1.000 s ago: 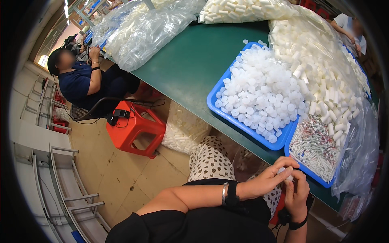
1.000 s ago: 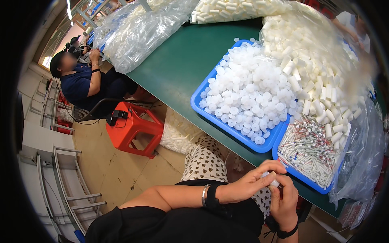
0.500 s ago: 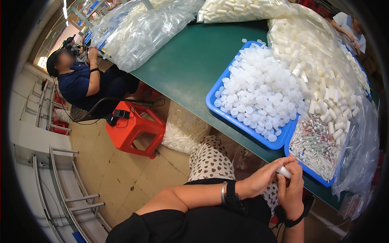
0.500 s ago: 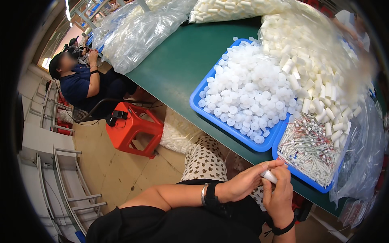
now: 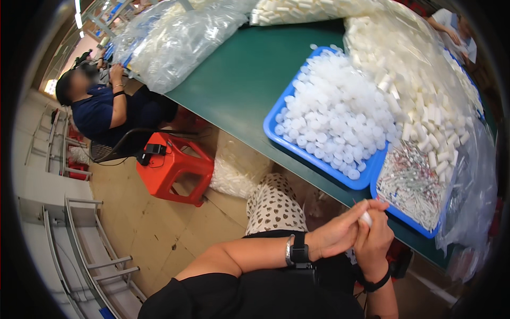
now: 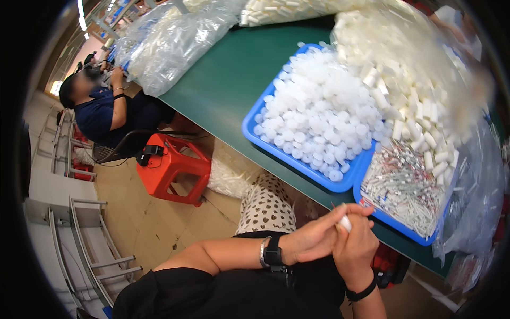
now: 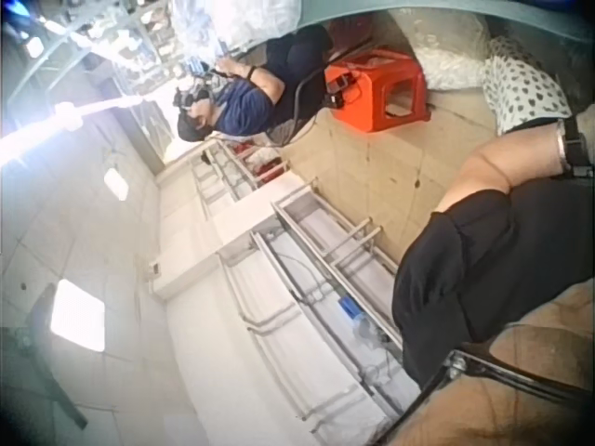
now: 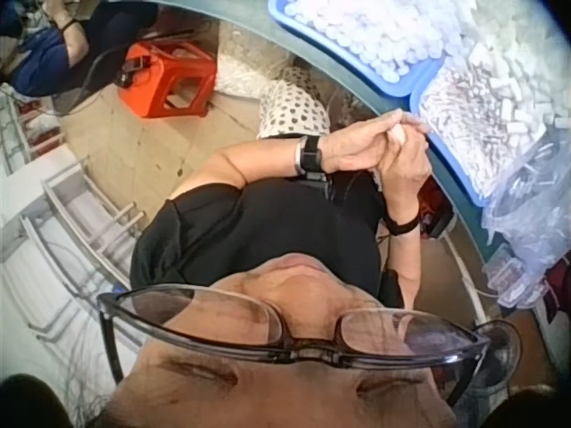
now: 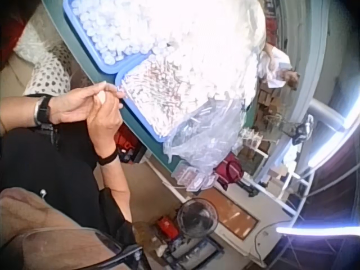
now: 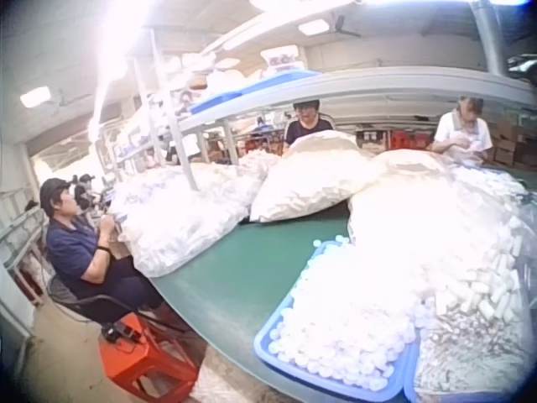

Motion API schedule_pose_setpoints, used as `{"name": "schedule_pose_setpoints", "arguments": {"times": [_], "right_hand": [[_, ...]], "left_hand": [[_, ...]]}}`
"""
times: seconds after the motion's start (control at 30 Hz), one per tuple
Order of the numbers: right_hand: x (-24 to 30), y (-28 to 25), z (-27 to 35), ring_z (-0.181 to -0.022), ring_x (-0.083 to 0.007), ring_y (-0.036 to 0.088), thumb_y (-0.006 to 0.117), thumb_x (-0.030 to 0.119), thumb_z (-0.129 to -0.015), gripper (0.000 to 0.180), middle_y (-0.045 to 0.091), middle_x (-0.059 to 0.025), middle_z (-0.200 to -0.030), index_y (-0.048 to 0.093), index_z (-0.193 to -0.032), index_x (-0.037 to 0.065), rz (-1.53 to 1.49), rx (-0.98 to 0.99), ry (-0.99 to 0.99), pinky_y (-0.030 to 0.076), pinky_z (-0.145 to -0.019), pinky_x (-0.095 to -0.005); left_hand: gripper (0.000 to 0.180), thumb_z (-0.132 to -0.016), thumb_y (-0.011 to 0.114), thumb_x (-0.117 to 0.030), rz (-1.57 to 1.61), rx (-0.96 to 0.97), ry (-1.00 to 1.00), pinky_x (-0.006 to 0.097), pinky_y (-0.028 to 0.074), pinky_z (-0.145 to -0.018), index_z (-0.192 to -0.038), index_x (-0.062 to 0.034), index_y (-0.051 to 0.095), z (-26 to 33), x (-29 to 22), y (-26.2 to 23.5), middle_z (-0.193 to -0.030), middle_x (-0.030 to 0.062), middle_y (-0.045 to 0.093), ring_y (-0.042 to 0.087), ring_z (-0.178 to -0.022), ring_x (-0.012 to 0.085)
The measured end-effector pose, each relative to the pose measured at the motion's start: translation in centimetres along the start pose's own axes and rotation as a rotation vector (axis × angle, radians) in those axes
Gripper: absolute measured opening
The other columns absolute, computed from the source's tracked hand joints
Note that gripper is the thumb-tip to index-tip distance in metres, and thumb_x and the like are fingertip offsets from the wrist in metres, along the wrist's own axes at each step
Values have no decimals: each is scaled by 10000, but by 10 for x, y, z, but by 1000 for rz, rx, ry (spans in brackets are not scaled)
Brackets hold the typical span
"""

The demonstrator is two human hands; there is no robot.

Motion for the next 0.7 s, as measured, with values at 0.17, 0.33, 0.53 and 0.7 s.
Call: {"name": "schedule_pose_setpoints", "arguments": {"times": [0.17,0.33,0.53,0.7], "right_hand": [[-4,0,-1,-762,-390,614,627,58,-897,219,601,-184,-905,546,-1079,-32,-180,17,43,492,-629,-441],[-7,-7,6,-741,-394,613,624,51,-897,236,606,-196,-903,542,-1107,-18,-82,119,-51,480,-620,-440],[3,2,7,-746,-383,625,607,66,-920,219,613,-194,-916,543,-1113,-18,-60,70,-16,478,-606,-435],[-3,7,5,-737,-397,630,626,42,-905,262,623,-205,-929,516,-1130,-38,-211,45,72,499,-600,-442]], "left_hand": [[518,-1063,341,-427,-73,-20,-33,372,349,-1126,-1436,-71,386,5,-18,8,-1442,70,429,405,-1347,202],[476,-1070,335,-397,-85,-45,-37,385,329,-1153,-1400,-63,413,7,-6,2,-1495,60,392,395,-1360,226],[452,-1065,329,-420,-27,-18,42,393,337,-1156,-1321,-67,450,8,-2,6,-1501,71,385,384,-1377,248],[565,-1063,284,-474,-126,-104,68,331,326,-1140,-1403,-41,411,5,-9,12,-1462,102,405,394,-1357,208]]}}
Point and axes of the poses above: each hand's wrist, its own z-axis away from the middle knuckle, its own y-axis out of the palm, x = y × z, the point moved 1 cm from there along -z, towards the middle knuckle
